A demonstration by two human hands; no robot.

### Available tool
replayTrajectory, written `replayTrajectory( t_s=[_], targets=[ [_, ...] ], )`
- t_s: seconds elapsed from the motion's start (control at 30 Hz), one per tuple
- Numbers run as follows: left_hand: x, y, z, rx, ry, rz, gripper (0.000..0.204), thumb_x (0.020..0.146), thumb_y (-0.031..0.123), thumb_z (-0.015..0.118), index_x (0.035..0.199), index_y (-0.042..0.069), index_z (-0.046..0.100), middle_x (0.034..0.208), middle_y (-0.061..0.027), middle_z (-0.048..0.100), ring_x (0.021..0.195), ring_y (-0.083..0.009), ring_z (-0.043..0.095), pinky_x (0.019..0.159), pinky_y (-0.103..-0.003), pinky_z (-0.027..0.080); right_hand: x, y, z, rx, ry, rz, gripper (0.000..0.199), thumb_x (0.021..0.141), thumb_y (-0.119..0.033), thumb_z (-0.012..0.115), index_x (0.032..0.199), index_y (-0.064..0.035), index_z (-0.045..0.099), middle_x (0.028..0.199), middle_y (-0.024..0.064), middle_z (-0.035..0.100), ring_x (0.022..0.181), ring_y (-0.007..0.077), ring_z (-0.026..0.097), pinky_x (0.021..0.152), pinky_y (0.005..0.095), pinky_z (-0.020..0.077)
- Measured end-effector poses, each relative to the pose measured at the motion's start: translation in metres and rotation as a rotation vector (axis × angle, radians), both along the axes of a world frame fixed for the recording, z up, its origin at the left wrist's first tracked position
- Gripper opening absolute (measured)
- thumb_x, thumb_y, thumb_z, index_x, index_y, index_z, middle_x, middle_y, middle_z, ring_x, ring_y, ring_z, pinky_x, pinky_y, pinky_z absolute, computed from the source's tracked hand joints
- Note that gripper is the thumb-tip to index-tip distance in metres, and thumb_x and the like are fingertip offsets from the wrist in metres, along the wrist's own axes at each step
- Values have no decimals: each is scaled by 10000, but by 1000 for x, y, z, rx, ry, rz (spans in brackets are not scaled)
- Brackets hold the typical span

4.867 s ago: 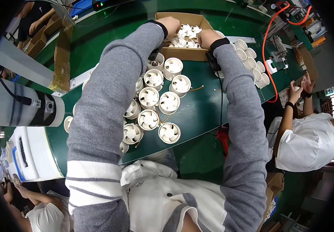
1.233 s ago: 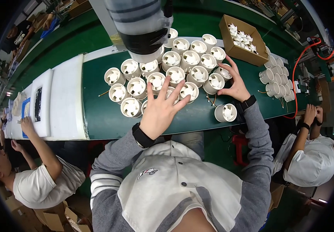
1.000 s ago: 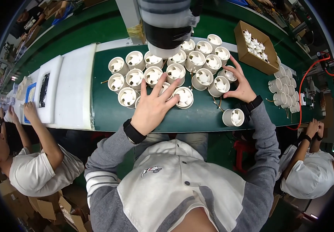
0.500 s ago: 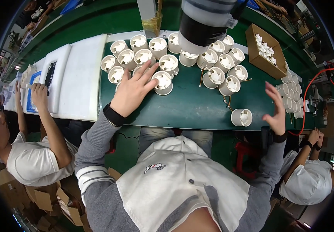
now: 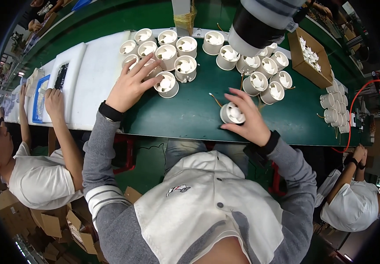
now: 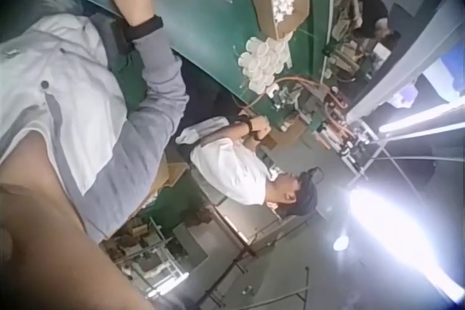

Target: Assembling small plastic and metal components into housing units on a production line.

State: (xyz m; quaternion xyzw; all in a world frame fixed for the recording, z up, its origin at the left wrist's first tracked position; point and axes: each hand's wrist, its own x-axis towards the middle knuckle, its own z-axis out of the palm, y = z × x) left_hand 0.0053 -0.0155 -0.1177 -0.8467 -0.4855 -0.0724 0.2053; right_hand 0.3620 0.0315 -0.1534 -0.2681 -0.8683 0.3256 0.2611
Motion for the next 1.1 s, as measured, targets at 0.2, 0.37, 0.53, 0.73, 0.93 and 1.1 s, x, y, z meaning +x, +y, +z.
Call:
replayTrajectory(
  t_s=[0.2, 0.37, 0.53, 0.73, 0.93, 1.1],
  targets=[
    [-8, -27, 13, 46, -338, 61, 499, 779, 36, 633, 1258, 143, 546, 1432, -113, 406, 1366, -354, 311, 1075, -507, 283, -119, -2, -5, 26, 136, 53, 792, 672, -236, 821, 1347, -96, 430, 1344, 162, 391, 1243, 358, 409, 1023, 409, 356],
    [44, -76, -8, 231, -689, 448, 491, 830, 59, 615, 1308, 100, 509, 1452, -187, 346, 1372, -403, 269, 1089, -512, 251, -169, -15, -14, 38, 225, 37, 845, 642, -240, 822, 1368, -124, 407, 1363, 170, 364, 1254, 374, 384, 1036, 427, 340],
    [49, -87, -38, 105, -875, 476, 503, 848, 90, 617, 1331, 63, 480, 1457, -232, 308, 1367, -439, 251, 1087, -512, 248, -202, -20, -12, 107, 250, 70, 828, 644, -212, 801, 1371, -143, 412, 1398, 167, 336, 1261, 397, 370, 1041, 444, 336],
    [73, -94, -35, 258, -915, 406, 427, 821, 124, 648, 1228, 46, 548, 1381, -210, 416, 1345, -428, 304, 1076, -527, 259, -139, -14, 47, 378, 195, 93, 706, 646, -204, 799, 1290, -130, 520, 1399, 167, 371, 1270, 391, 371, 1042, 445, 331],
    [159, -34, 1, -69, -789, 51, 426, 753, 205, 729, 1142, 99, 589, 1264, -151, 516, 1309, -399, 352, 1042, -566, 288, 22, 49, 67, 578, -119, -372, 664, 609, -348, 826, 1187, -107, 607, 1406, 157, 405, 1266, 332, 412, 1051, 451, 316],
    [198, 86, 18, -187, -657, 184, 658, 623, 347, 820, 1206, 189, 560, 1268, -154, 507, 1326, -471, 229, 982, -644, 310, 88, 102, 30, 196, -76, -244, 828, 568, -485, 823, 1261, -117, 558, 1492, 158, 285, 1349, 357, 311, 1097, 471, 256]
  ],
)
